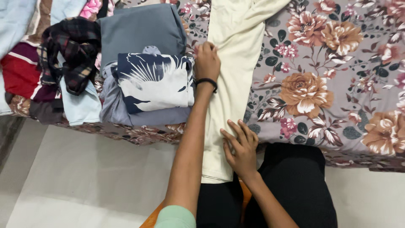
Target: The person folds light-colored pants and a plaid scarf on a bed.
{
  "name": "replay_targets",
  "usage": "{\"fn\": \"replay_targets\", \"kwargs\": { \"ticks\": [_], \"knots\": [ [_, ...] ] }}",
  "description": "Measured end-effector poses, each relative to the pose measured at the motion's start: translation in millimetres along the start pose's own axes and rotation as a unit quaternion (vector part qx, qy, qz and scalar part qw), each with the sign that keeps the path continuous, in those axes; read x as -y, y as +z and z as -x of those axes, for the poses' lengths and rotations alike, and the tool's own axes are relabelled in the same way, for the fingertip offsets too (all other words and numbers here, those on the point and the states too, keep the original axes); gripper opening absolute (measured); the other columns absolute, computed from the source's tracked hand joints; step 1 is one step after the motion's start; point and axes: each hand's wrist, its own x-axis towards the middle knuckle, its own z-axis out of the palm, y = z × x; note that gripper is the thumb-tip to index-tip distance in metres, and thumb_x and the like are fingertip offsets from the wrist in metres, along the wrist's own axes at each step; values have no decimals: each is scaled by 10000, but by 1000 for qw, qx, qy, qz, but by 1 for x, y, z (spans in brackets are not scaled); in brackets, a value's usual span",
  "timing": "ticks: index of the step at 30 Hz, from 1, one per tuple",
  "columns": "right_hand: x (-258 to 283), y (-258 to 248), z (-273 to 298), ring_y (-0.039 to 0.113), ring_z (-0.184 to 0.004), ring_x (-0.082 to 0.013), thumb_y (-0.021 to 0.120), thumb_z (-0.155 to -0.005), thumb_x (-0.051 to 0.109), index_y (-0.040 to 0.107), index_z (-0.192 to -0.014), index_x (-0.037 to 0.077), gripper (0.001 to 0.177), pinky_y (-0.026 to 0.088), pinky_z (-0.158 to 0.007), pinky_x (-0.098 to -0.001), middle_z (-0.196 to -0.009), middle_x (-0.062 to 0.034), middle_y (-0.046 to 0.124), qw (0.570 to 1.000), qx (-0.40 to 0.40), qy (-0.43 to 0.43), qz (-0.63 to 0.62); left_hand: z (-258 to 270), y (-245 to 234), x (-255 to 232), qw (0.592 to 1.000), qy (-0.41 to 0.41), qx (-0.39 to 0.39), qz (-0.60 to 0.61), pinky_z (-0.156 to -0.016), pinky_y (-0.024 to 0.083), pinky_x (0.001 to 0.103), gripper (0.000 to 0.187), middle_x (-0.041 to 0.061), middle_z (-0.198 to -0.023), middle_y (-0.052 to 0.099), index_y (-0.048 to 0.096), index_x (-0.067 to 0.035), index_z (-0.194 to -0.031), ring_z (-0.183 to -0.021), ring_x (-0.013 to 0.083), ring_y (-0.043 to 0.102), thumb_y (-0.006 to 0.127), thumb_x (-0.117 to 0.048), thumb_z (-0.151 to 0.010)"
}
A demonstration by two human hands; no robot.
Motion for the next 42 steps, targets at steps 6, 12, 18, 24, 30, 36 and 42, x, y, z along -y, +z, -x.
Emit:
{"fn": "replay_targets", "kwargs": {
  "ticks": [6,12,18,24,30,36,42],
  "knots": [
    [0,-7,2,406,-1465,-282,700,-872,149,745,-1192,175,325,244,-1179,-439,-1493,-30,559,1000,4,-12,-27,0,-19,0,997,9,77,22,-730,532,503,125,179,-865,710,632,-52,-991,-854,400,689,684,-158,-950],
    [4,-14,7,432,-1439,-263,725,-845,161,751,-967,139,126,267,-1153,-436,-1461,-43,584,996,30,-32,-74,4,7,31,981,-91,78,152,-650,537,373,125,131,-754,712,649,-54,-931,-686,251,703,735,-140,-908],
    [-2,-30,-2,569,-1324,-247,733,-831,104,738,-942,108,111,369,-1105,-421,-1304,-40,688,989,48,-27,-138,6,24,46,968,-69,32,238,-634,541,312,160,62,-759,710,668,-53,-906,-677,156,684,763,-182,-903],
    [-23,-57,-44,740,-972,-174,679,-878,122,745,-1080,85,216,581,-844,-311,-1073,-39,770,961,31,141,-235,5,-1,21,979,-107,81,157,-565,448,346,253,97,-685,664,699,-14,-879,-591,195,578,771,-255,-906],
    [-93,-16,-154,715,-922,-144,675,-971,266,722,-1187,84,286,560,-833,-301,-1065,-63,763,953,55,191,-231,8,3,24,976,-30,38,210,-652,483,352,220,105,-779,693,675,-15,-872,-707,225,630,716,-214,-958],
    [-168,66,-249,696,-890,-136,645,-985,236,643,-1265,-32,388,535,-780,-251,-1112,-88,755,916,29,201,-346,10,-5,17,976,-34,42,213,-677,486,359,193,130,-838,701,685,2,-898,-774,263,642,692,-177,-969],
    [-203,80,-311,719,-718,-154,625,-978,228,646,-1140,-34,309,542,-594,-249,-970,-90,730,810,13,365,-459,9,-7,15,975,-37,45,215,-696,503,351,179,125,-860,712,690,4,-923,-795,259,668,692,-171,-961]
  ]
}}
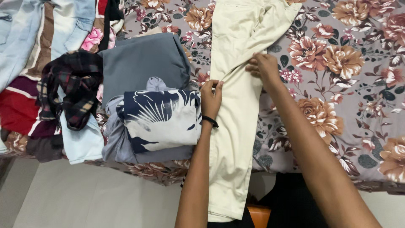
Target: The person folds light-colored pants and a plaid scarf on a bed.
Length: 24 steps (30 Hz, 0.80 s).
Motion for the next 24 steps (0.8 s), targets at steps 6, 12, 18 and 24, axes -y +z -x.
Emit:
{"fn": "replay_targets", "kwargs": {
  "ticks": [6,12,18,24],
  "knots": [
    [15,-7,-32,708,-625,-136,671,-950,189,619,-1051,-22,240,569,-544,-270,-854,-70,701,999,-37,-29,-27,2,4,-1,1000,-9,3,10,-716,512,363,190,136,-846,705,674,9,-895,-787,274,672,699,-168,-959],
    [0,4,-49,661,-664,-126,733,-903,130,603,-1138,-47,321,540,-551,-247,-880,-73,664,993,-94,-69,9,1,0,-6,1000,-21,18,-10,-729,523,381,183,149,-861,696,671,12,-910,-788,294,671,690,-163,-961],
    [-18,9,-63,591,-700,-89,767,-836,56,585,-1275,-32,483,501,-558,-250,-912,-12,579,973,-172,-148,33,1,-4,-15,999,-16,25,-21,-750,529,392,181,148,-882,695,673,9,-922,-807,304,679,689,-166,-967],
    [-19,14,-110,611,-838,-122,679,-888,75,634,-1333,-6,454,510,-710,-258,-1044,-47,666,972,-127,-200,-4,0,-6,-22,998,-28,43,-38,-751,519,405,179,142,-868,705,686,-3,-912,-816,315,671,700,-176,-956]
  ]
}}
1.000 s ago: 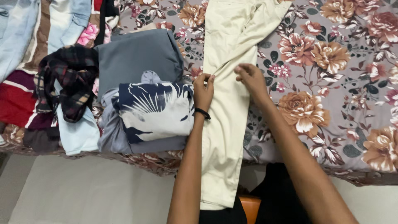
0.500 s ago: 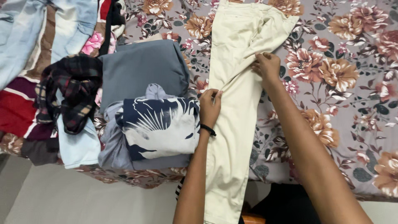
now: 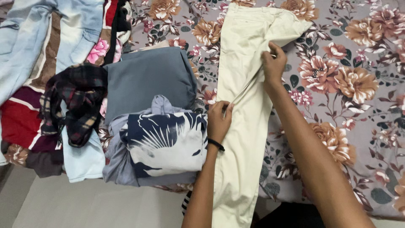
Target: The person folds light-colored pants and a plaid scarf on a bed.
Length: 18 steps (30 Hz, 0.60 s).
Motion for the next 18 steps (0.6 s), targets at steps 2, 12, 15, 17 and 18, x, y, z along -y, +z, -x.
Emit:
{"fn": "replay_targets", "kwargs": {
  "ticks": [2,12,15,17,18],
  "knots": [
    [-8,18,-11,634,-956,-129,683,-899,69,641,-1336,-13,447,552,-839,-262,-1162,-49,681,997,36,-64,29,-1,-1,-1,1000,-5,1,-2,-755,516,409,176,142,-867,708,686,-5,-909,-820,317,669,701,-174,-956],
    [20,85,15,658,-1043,-289,703,-965,204,707,-1230,44,310,521,-921,-377,-1209,-169,664,899,262,-129,327,-4,0,-1,1000,6,-1,-17,-787,498,441,137,165,-871,697,672,17,-906,-840,351,652,677,-118,-931],
    [0,63,7,639,-1099,-295,710,-1010,209,754,-1161,27,241,509,-947,-396,-1219,-170,677,911,173,-216,306,-3,-1,-1,1000,-9,-4,-19,-784,498,443,153,172,-874,689,659,20,-914,-849,355,650,659,-126,-961],
    [-30,53,-22,645,-1045,-241,725,-1023,239,720,-1126,-9,269,532,-913,-354,-1206,-154,665,946,93,-189,246,-3,-1,-2,999,-29,-9,-12,-776,503,437,167,178,-891,681,643,23,-929,-851,355,651,639,-135,-984],
    [-43,45,-43,573,-967,-231,743,-1051,231,676,-1107,-39,283,480,-853,-353,-1113,-133,612,987,79,-73,123,-3,-1,-2,999,-41,-10,-7,-772,506,433,173,181,-905,677,634,24,-937,-848,355,652,626,-139,-995]
  ]
}}
